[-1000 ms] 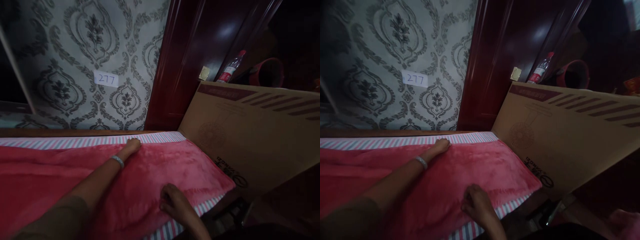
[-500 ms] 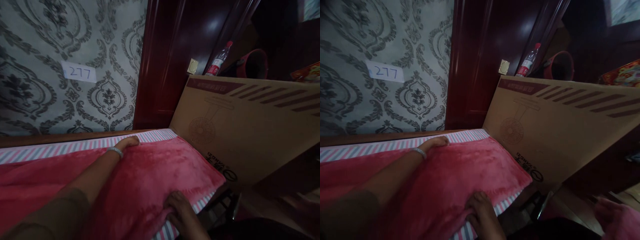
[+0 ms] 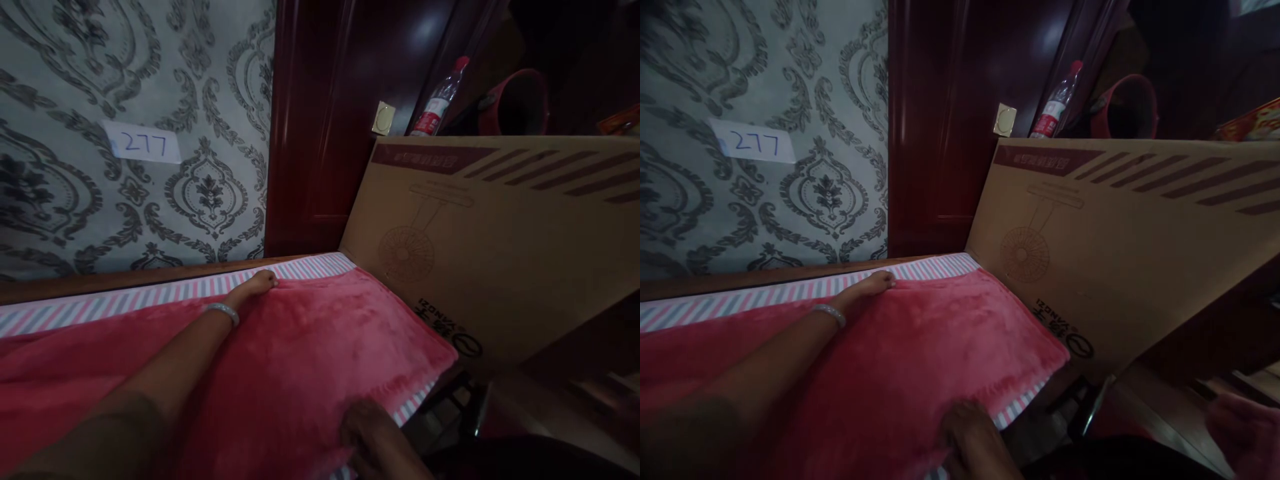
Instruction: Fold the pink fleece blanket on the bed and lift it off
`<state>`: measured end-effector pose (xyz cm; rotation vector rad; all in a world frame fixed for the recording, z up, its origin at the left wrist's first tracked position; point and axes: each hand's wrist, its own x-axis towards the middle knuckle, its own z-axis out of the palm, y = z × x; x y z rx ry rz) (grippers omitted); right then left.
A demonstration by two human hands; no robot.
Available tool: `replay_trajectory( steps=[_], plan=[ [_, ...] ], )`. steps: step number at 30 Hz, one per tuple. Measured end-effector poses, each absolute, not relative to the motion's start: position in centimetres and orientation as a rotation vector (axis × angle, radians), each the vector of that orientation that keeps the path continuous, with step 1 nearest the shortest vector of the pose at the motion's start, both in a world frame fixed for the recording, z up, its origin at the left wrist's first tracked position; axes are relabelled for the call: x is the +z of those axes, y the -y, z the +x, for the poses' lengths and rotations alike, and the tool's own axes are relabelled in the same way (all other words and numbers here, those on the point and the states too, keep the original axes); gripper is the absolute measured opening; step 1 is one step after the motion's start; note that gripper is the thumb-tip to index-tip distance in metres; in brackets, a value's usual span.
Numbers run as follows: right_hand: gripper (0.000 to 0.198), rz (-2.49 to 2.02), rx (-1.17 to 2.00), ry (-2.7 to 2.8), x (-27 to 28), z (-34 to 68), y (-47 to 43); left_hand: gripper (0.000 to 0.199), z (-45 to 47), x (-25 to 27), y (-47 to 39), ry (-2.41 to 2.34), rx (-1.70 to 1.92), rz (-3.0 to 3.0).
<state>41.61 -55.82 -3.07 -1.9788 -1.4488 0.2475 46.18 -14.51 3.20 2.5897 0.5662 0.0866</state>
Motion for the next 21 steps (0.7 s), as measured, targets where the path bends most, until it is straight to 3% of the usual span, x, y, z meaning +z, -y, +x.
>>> replay_trajectory(
  steps=[10, 17, 21],
  plan=[
    [0.011, -2.027, 0.509, 1.141, 0.4, 40.9, 55.0, 0.013, 45.6, 4.4, 16.9, -0.386, 0.267, 2.795],
    [0.02, -1.874, -0.124, 1.049, 3.5, 50.7, 47.6, 0.028, 43.7, 3.9, 20.7, -0.454, 0.24, 2.956],
    [0.025, -2.035, -0.225, 0.928, 3.9, 57.5, 41.3, 0.026, 43.2, 3.1, 21.2, -0.505, 0.276, 2.955]
  ],
)
